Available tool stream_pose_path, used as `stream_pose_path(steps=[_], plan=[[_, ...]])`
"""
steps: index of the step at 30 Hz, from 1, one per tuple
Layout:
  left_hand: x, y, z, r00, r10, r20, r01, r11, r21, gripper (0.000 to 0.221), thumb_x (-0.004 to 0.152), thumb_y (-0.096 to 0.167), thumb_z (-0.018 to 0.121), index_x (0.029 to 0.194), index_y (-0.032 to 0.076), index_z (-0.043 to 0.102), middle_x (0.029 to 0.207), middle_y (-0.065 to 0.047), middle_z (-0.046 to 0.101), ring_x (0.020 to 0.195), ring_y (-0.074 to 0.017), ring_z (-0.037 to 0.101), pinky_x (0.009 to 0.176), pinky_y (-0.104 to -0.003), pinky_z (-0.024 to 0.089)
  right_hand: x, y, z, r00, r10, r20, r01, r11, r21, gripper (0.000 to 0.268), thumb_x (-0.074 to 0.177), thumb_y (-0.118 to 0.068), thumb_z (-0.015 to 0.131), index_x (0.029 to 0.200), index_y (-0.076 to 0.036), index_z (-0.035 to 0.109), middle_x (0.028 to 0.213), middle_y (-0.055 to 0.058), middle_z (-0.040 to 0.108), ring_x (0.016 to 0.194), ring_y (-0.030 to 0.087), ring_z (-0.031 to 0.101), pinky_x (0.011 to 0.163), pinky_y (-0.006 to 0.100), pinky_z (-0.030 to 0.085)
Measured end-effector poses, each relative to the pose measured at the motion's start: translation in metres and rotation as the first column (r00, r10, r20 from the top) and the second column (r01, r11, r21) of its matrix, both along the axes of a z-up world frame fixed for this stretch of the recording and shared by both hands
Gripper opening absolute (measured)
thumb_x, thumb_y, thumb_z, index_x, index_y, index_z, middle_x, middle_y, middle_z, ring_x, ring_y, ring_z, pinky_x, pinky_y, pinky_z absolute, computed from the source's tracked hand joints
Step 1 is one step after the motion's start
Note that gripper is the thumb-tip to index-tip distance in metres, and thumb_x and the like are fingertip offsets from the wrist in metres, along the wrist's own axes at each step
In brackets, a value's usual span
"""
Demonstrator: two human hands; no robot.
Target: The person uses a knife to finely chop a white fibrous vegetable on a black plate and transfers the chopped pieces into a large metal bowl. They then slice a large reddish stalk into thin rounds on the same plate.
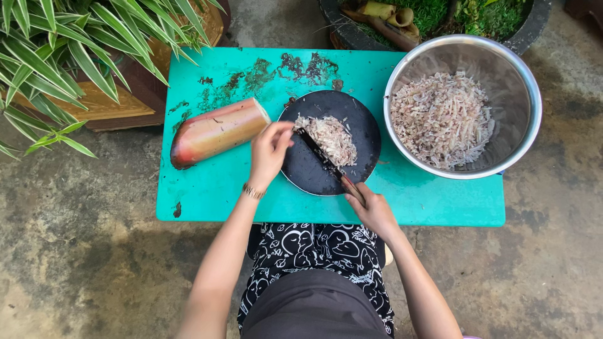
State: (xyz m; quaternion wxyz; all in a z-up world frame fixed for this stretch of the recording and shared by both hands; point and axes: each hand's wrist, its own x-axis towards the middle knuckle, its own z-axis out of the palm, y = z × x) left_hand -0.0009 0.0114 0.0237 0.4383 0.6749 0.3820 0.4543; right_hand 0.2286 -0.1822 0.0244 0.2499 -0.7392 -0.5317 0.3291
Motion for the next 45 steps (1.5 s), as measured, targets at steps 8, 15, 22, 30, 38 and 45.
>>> stream_pose_path(steps=[8,15,22,30,38,45], plan=[[-0.039,-0.087,-0.080,0.968,0.165,-0.187,-0.213,0.937,-0.276,0.043,0.089,0.020,0.077,0.119,-0.003,0.055,0.107,-0.016,0.071,0.083,-0.0201,0.077,0.067,-0.028,0.059,-0.014,-0.008,0.001,0.998,0.032,-0.054,-0.032,0.999,-0.002,0.034,0.094,-0.030,0.068,0.118,-0.007,0.064,0.073,0.021,0.068,0.060,0.033,0.069,0.058,0.044,0.051],[-0.017,-0.078,-0.096,0.918,0.254,-0.303,-0.322,0.925,-0.200,0.034,0.085,0.018,0.084,0.103,-0.004,0.065,0.093,-0.016,0.079,0.080,-0.0218,0.079,0.068,-0.029,0.061,-0.022,-0.022,0.003,0.999,-0.008,-0.048,0.007,1.000,-0.017,0.031,0.094,-0.030,0.069,0.114,-0.007,0.066,0.069,0.020,0.066,0.056,0.030,0.065,0.057,0.042,0.049],[-0.016,-0.079,-0.091,0.953,0.260,-0.158,-0.298,0.902,-0.313,0.019,0.083,0.007,0.083,0.089,-0.003,0.068,0.082,-0.013,0.079,0.074,-0.0169,0.079,0.065,-0.027,0.062,-0.011,-0.031,0.017,0.972,-0.159,-0.174,0.149,0.986,-0.069,0.030,0.095,-0.029,0.067,0.116,-0.008,0.065,0.064,0.009,0.064,0.050,0.017,0.058,0.050,0.037,0.047],[-0.006,-0.068,-0.025,0.913,0.255,-0.319,-0.272,0.962,-0.009,0.018,0.080,0.013,0.084,0.087,0.003,0.070,0.080,-0.008,0.078,0.071,-0.0190,0.078,0.061,-0.028,0.059,-0.007,-0.034,0.007,0.869,-0.318,-0.379,0.330,0.943,-0.034,0.030,0.097,-0.026,0.063,0.117,-0.005,0.063,0.063,0.005,0.063,0.044,0.009,0.054,0.039,0.027,0.044],[0.041,0.023,-0.032,0.961,0.169,-0.218,-0.118,0.967,0.226,0.022,0.102,0.024,0.066,0.116,0.009,0.074,0.124,-0.009,0.071,0.108,-0.0253,0.066,0.094,-0.038,0.052,-0.016,-0.039,-0.024,0.778,-0.452,-0.437,0.460,0.883,-0.095,0.025,0.101,-0.024,0.056,0.115,-0.003,0.057,0.065,0.006,0.062,0.040,0.013,0.054,0.037,0.029,0.043],[0.091,0.018,-0.061,0.864,0.348,-0.363,-0.141,0.861,0.489,0.046,0.095,0.046,0.071,0.128,0.014,0.070,0.134,-0.011,0.064,0.131,-0.0319,0.054,0.112,-0.052,0.034,-0.036,-0.029,-0.040,0.885,-0.389,-0.256,0.410,0.911,0.032,0.026,0.102,-0.022,0.054,0.119,-0.002,0.052,0.061,0.009,0.065,0.043,0.016,0.062,0.039,0.031,0.048]])
